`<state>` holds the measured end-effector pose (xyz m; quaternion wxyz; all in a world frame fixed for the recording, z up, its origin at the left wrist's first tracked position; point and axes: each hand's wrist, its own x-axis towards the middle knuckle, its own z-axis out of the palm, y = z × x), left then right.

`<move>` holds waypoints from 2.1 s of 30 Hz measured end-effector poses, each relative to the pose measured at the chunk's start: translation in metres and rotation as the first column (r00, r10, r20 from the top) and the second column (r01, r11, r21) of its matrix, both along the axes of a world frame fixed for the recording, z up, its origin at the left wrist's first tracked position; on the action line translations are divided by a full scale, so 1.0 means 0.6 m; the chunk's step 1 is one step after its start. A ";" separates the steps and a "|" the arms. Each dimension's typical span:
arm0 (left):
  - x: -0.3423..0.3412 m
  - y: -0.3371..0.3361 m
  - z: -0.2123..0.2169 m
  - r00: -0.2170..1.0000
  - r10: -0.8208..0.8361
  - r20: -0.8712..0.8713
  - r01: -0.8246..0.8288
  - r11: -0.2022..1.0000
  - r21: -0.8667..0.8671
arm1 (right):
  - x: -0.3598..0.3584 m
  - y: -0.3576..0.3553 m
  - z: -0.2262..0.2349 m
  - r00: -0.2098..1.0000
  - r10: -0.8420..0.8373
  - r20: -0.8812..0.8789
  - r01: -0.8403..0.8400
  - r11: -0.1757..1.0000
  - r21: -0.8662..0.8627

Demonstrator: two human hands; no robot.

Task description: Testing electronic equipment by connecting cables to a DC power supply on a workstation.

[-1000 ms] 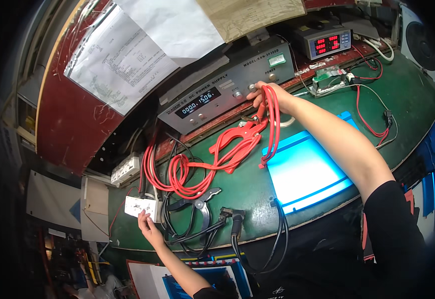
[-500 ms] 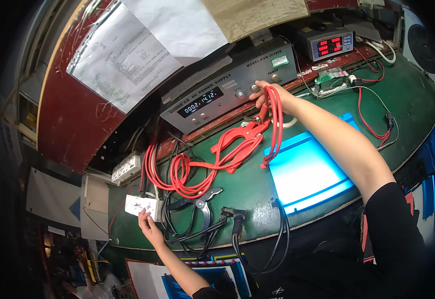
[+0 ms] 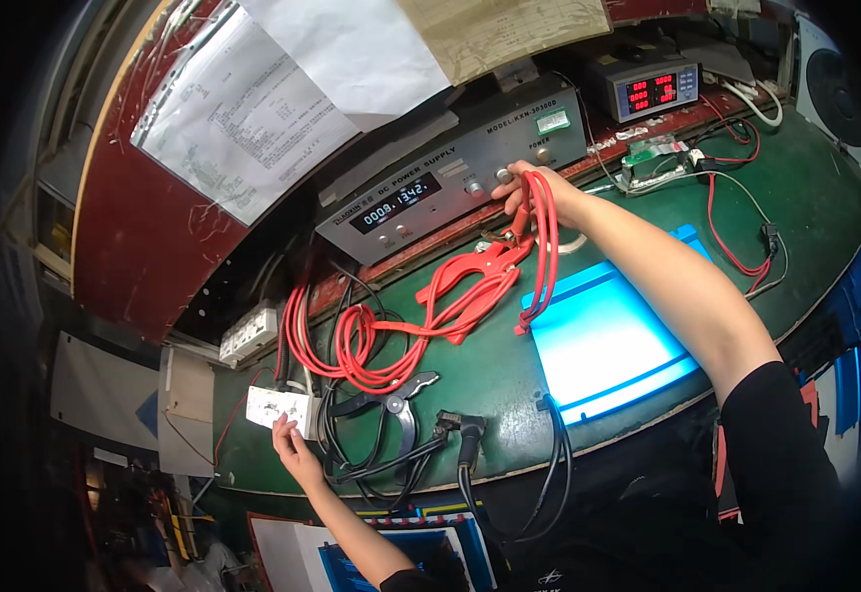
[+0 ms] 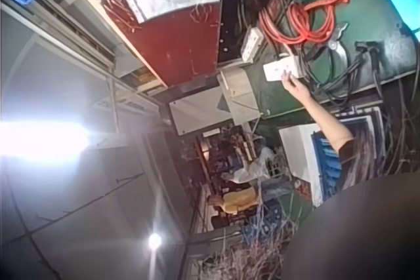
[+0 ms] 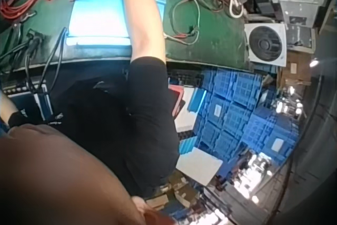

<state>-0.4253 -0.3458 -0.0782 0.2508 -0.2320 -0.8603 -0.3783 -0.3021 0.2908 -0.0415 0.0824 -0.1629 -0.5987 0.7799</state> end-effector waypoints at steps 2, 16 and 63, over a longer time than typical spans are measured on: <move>-0.003 0.000 0.002 1.000 -0.016 0.018 0.016 1.000 0.012 | -0.003 0.003 -0.002 1.000 -0.010 0.003 0.010 1.000 -0.001; -0.002 -0.003 0.003 1.000 -0.011 0.016 0.011 1.000 0.000 | -0.001 -0.006 0.007 1.000 -0.021 -0.009 0.021 1.000 0.014; -0.003 -0.002 -0.001 1.000 -0.023 0.000 0.023 1.000 -0.005 | -0.004 0.001 -0.003 1.000 -0.022 0.004 0.022 1.000 0.020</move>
